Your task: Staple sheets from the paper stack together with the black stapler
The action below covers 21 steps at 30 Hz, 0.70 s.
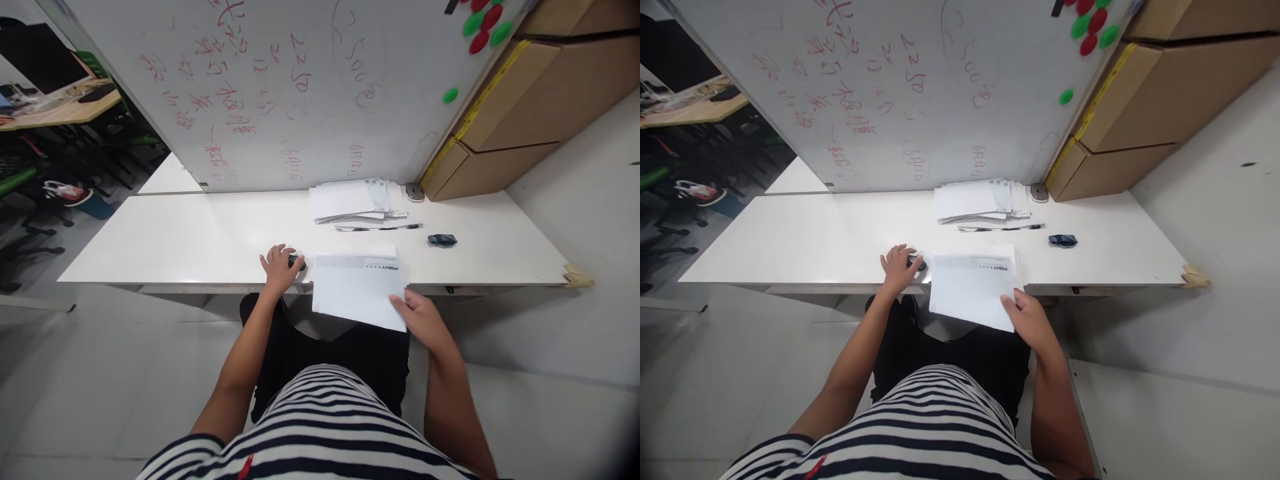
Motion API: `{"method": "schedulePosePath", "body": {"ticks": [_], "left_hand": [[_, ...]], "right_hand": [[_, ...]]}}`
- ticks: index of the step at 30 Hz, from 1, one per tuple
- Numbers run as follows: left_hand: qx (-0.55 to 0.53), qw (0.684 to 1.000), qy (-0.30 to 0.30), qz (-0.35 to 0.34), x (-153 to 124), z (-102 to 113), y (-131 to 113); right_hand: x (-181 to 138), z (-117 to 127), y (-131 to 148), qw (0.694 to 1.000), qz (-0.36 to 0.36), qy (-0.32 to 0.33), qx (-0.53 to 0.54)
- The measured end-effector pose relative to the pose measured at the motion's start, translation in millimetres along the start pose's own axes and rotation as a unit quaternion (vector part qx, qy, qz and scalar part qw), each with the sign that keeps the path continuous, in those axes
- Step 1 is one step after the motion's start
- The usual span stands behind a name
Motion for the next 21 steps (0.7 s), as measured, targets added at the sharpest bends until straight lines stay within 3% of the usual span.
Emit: {"method": "schedulePosePath", "body": {"ticks": [3,7,11,15,21], "left_hand": [[0.009,1.0,-0.015,-0.007,1,0,1],[0.013,0.999,-0.026,-0.018,1,1,0],[0.016,0.999,-0.021,-0.019,1,1,0],[0.017,0.999,-0.026,-0.017,2,0,1],[0.006,0.999,-0.025,-0.02,1,-2,3]], "right_hand": [[-7,25,-3,1.0,-0.022,-0.011,0.018],[-10,38,-10,0.998,-0.022,-0.056,0.015],[-9,38,-21,0.995,-0.03,-0.065,0.067],[-6,39,-31,0.995,-0.027,-0.087,0.051],[17,28,-30,0.994,-0.015,-0.045,0.101]]}}
Point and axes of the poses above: each hand's wrist, its own x-axis towards the middle knuckle, its own z-axis out of the back of the hand, y = z × x, the point moved 4 cm from there along x, towards the middle knuckle, and after that the axes turned 8 degrees about x, right-handed, at the moved point
